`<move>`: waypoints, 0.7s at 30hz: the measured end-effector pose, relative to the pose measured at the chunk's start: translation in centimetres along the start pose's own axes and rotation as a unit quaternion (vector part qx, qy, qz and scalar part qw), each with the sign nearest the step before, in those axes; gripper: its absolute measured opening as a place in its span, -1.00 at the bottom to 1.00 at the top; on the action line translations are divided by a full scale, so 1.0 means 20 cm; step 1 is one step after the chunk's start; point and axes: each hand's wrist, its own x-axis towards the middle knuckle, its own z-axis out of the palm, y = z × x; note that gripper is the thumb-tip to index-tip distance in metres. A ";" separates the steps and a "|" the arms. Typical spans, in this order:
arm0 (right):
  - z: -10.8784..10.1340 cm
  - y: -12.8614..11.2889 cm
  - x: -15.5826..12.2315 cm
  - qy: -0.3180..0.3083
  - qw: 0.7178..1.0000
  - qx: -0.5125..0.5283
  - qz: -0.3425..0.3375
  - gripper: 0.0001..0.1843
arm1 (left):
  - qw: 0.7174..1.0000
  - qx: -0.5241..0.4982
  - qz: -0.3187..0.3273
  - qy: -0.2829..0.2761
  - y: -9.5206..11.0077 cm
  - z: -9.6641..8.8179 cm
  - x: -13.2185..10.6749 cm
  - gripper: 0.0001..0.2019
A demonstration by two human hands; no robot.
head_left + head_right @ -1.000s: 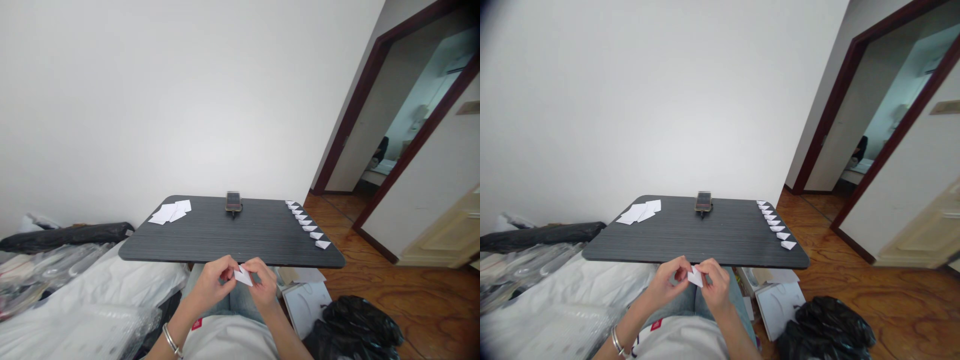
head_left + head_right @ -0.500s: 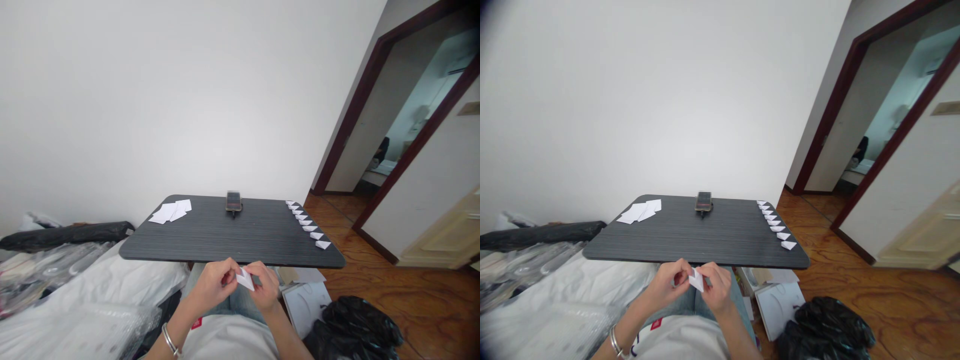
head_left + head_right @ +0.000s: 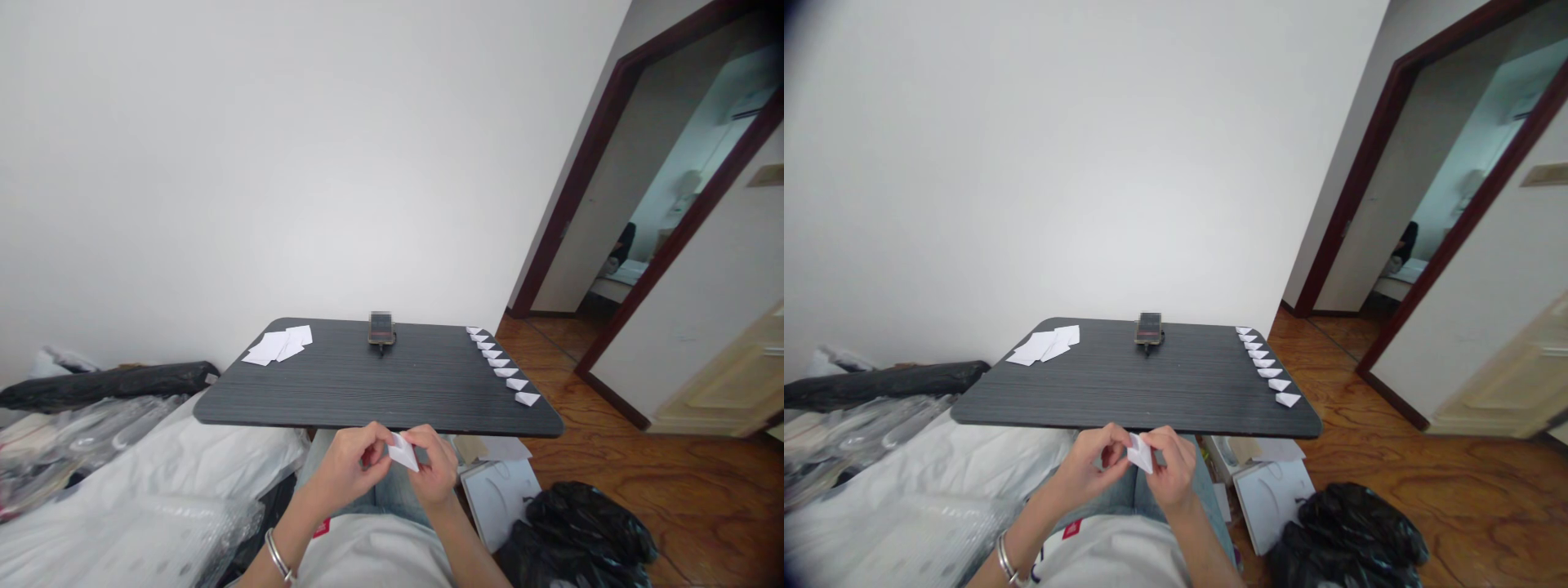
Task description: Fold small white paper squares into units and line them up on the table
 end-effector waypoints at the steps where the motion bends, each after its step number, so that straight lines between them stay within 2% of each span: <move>1: 0.00 0.00 0.00 0.001 1.000 0.002 0.003 -0.90 | 1.000 -0.004 -0.003 -0.002 0.01 0.00 0.00 -0.86; 13: 0.00 0.01 0.01 -0.015 0.999 0.021 0.029 -0.92 | 0.998 -0.058 -0.018 -0.003 -0.02 0.00 -0.01 -0.86; 15: 0.00 0.01 0.02 -0.038 0.997 0.043 0.056 -0.91 | 0.996 -0.086 -0.015 0.014 -0.02 -0.01 -0.01 -0.83; 19: -0.01 0.02 0.05 -0.076 0.987 0.112 0.089 -0.84 | 0.983 -0.145 -0.052 0.099 -0.02 -0.03 0.01 -0.86; 21: -0.01 0.02 0.05 -0.077 0.983 0.139 0.095 -0.81 | 0.972 -0.197 -0.087 0.094 -0.03 -0.04 0.03 -0.84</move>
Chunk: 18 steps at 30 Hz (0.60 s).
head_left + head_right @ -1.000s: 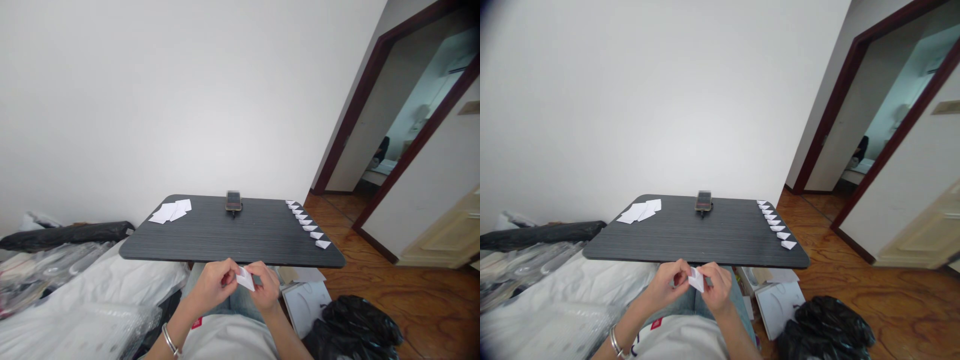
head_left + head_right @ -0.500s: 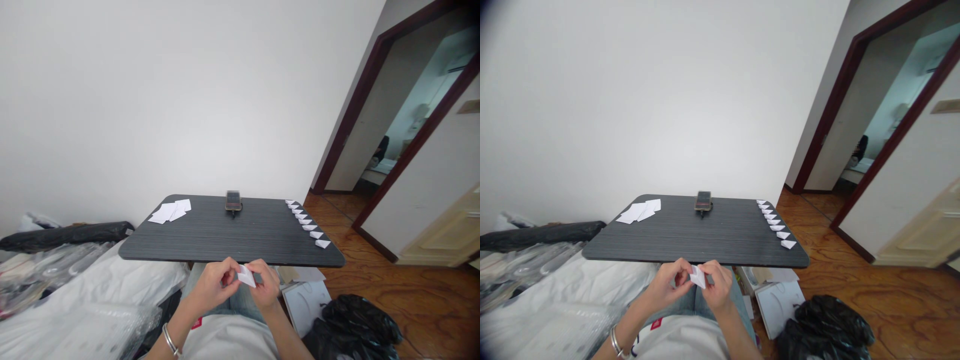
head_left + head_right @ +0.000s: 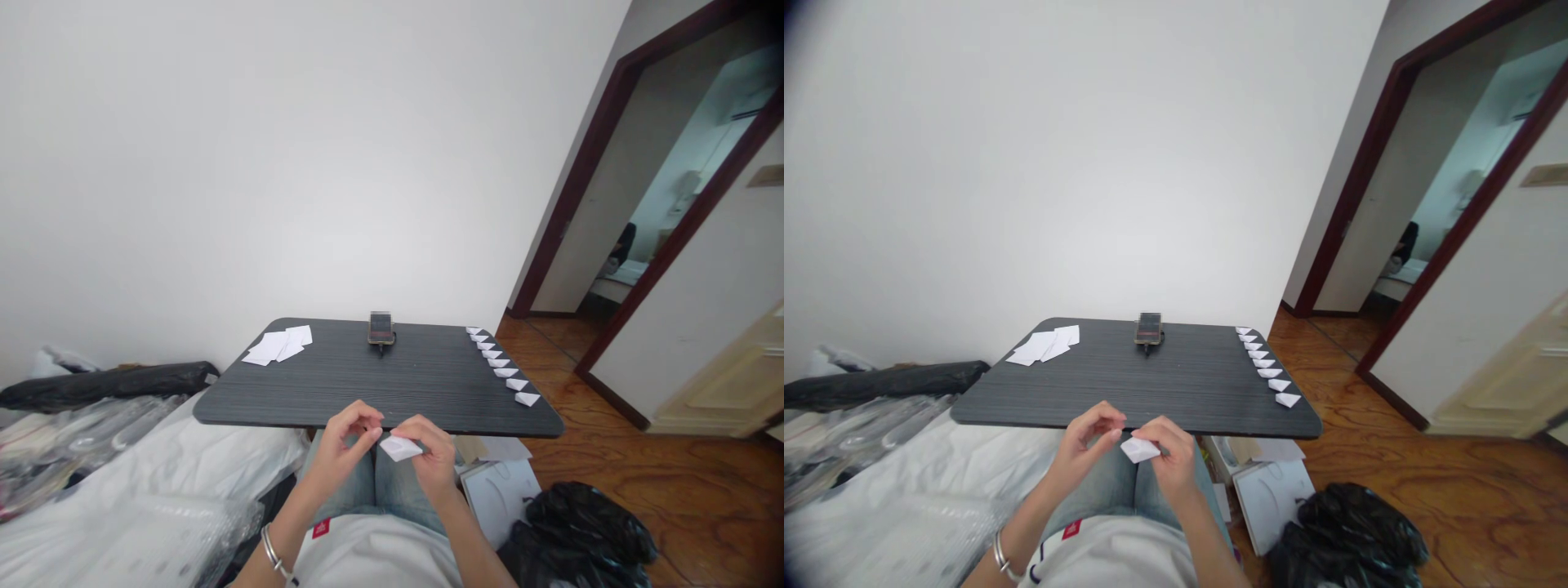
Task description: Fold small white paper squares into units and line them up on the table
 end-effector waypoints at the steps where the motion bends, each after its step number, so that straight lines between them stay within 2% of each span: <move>1: 0.00 0.00 0.00 0.003 1.000 0.010 0.002 -0.82 | 0.999 -0.031 -0.024 -0.018 0.00 0.00 0.01 -0.83; 5: 0.01 0.00 -0.01 0.024 0.999 0.031 0.012 -0.81 | 0.975 -0.161 -0.115 -0.099 -0.01 0.02 0.02 -0.76; 8: 0.01 0.00 -0.01 0.027 0.999 0.032 0.022 -0.80 | 0.959 -0.218 -0.155 -0.100 -0.01 0.03 0.02 -0.71; 11: 0.02 0.00 0.00 0.019 0.998 0.034 0.050 -0.81 | 0.957 -0.225 -0.164 -0.087 -0.01 0.04 0.02 -0.71; 13: 0.03 0.01 0.00 0.022 0.994 0.051 0.095 -0.83 | 0.960 -0.215 -0.165 -0.072 -0.01 0.04 0.03 -0.71; 18: 0.06 0.03 0.00 0.064 0.948 0.155 0.271 -0.83 | 0.969 -0.181 -0.161 0.050 -0.01 0.05 0.04 -0.72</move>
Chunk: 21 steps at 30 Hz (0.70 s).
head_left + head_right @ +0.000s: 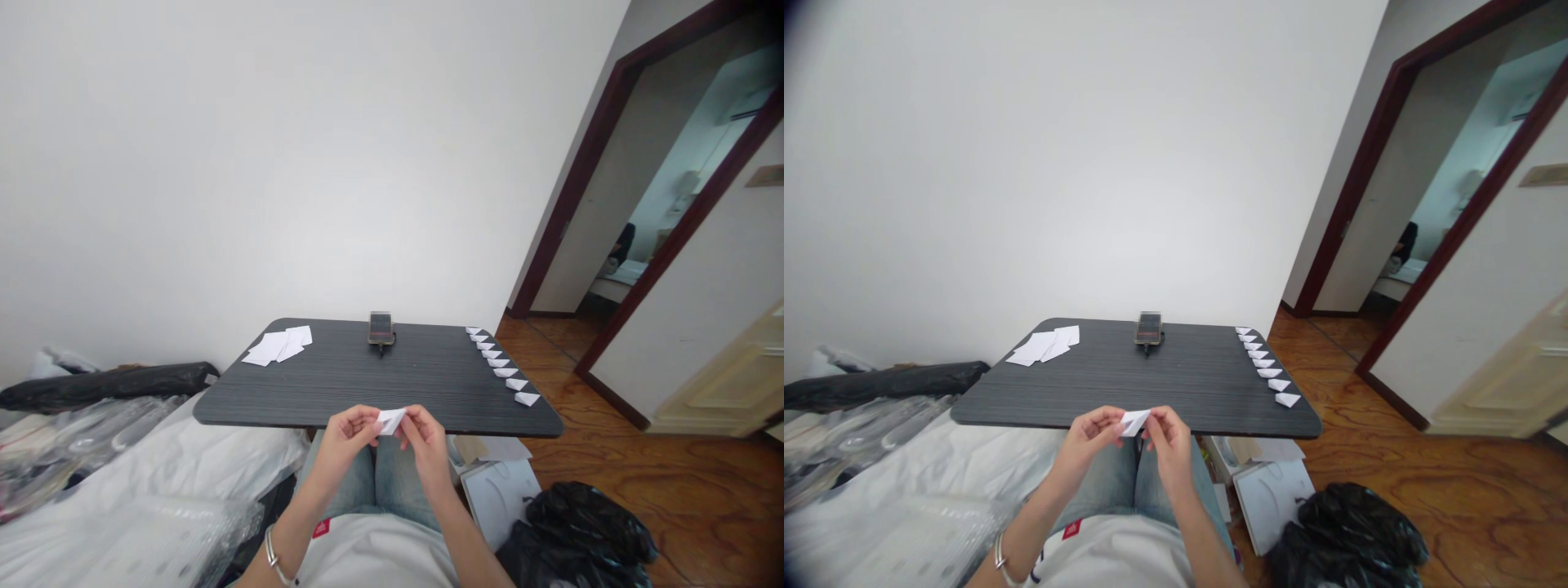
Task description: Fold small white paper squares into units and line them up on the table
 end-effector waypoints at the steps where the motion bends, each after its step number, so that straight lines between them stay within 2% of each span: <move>1: 0.01 0.00 0.00 -0.010 1.000 0.016 0.021 -0.80 | 1.000 0.005 0.005 0.018 0.00 0.00 0.00 -0.72; 5: 0.03 -0.03 -0.02 -0.062 0.995 0.052 0.057 -0.73 | 0.998 0.031 0.021 0.047 -0.03 0.01 0.00 -0.70; 9: 0.04 -0.03 -0.02 -0.066 0.993 0.060 0.076 -0.76 | 0.997 0.056 0.034 0.034 -0.05 0.01 0.01 -0.72; 13: 0.04 -0.02 -0.02 -0.075 0.993 0.044 0.074 -0.74 | 0.989 0.119 0.081 0.032 -0.03 -0.01 0.01 -0.74; 17: 0.03 -0.01 -0.02 -0.094 0.993 0.026 0.068 -0.73 | 0.979 0.175 0.106 -0.001 0.00 -0.02 0.00 -0.80; 21: 0.03 -0.02 -0.03 -0.103 0.992 0.022 0.066 -0.71 | 0.972 0.201 0.117 0.017 0.00 -0.02 -0.01 -0.82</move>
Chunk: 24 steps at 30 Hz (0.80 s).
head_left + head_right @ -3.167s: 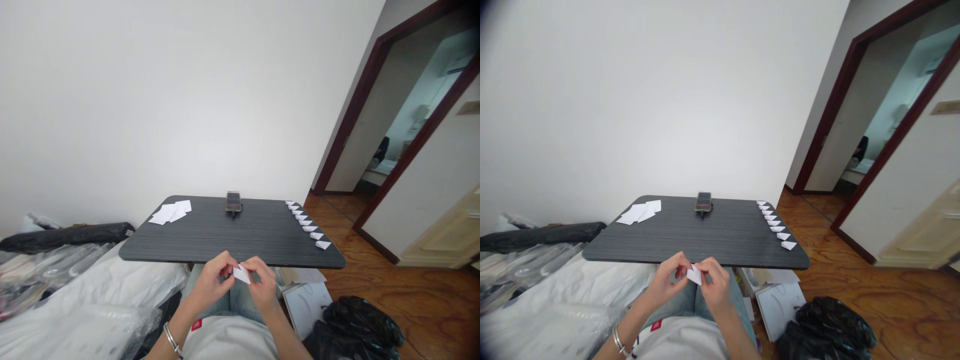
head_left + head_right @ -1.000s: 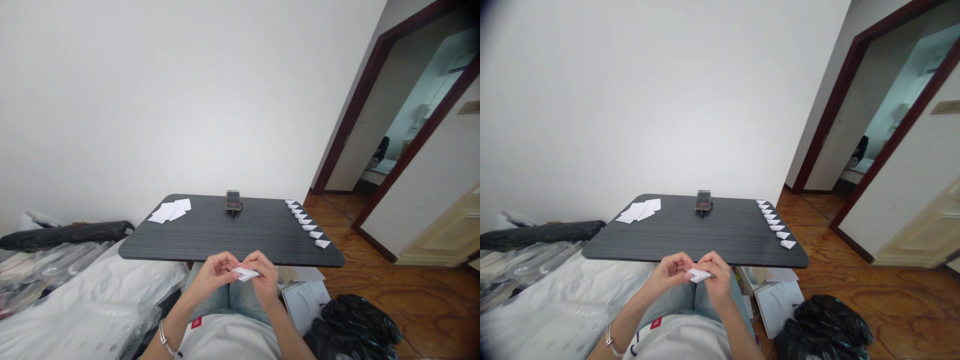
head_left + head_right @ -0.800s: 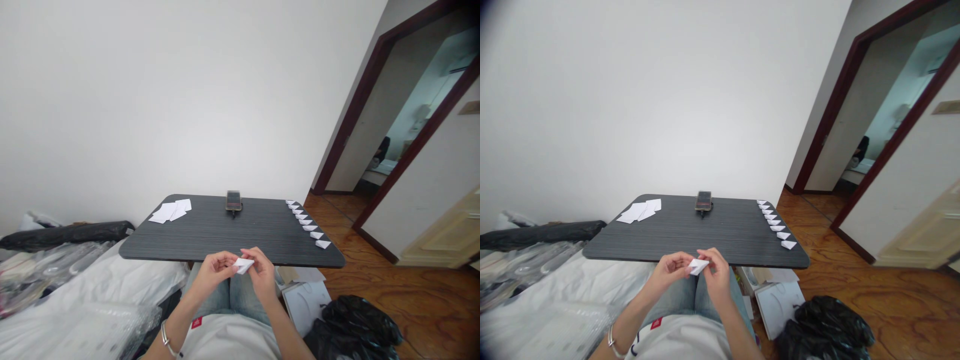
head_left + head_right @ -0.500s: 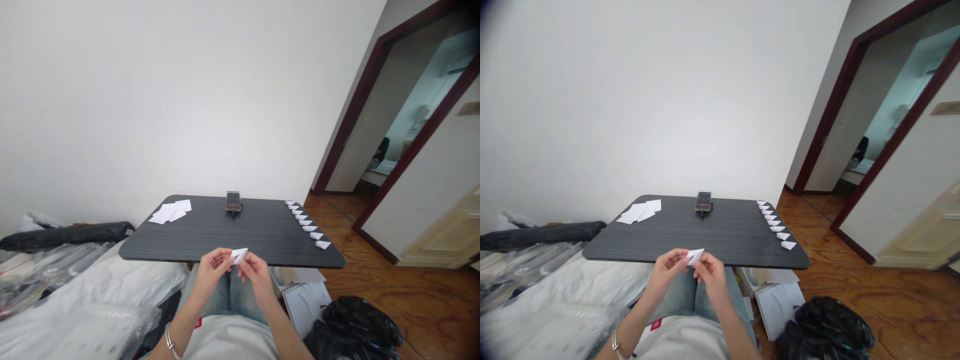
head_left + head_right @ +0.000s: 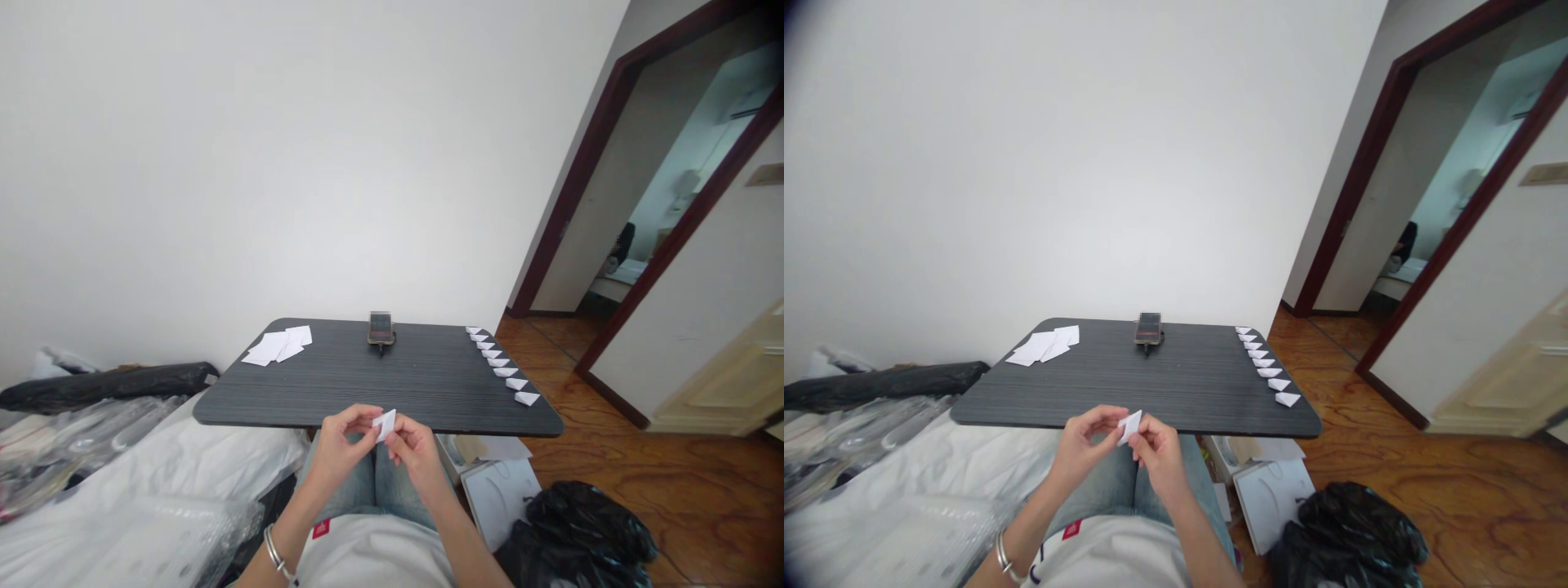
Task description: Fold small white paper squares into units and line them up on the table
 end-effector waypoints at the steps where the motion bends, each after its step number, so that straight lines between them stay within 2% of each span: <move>1: 0.00 0.00 0.00 0.000 1.000 0.001 0.001 -0.70 | 1.000 0.001 -0.001 0.002 0.00 0.00 0.00 -0.81; 8: 0.00 0.00 0.00 0.007 1.000 0.003 0.015 -0.69 | 1.000 0.011 0.002 -0.007 -0.03 -0.01 0.00 -0.87; 16: 0.00 0.00 0.00 0.010 0.998 0.032 0.047 -0.71 | 0.997 0.031 0.067 0.000 -0.05 0.00 0.00 -0.86; 24: -0.01 0.01 0.00 0.010 0.998 0.034 0.054 -0.69 | 0.998 -0.054 0.015 -0.014 -0.12 0.00 0.01 -0.89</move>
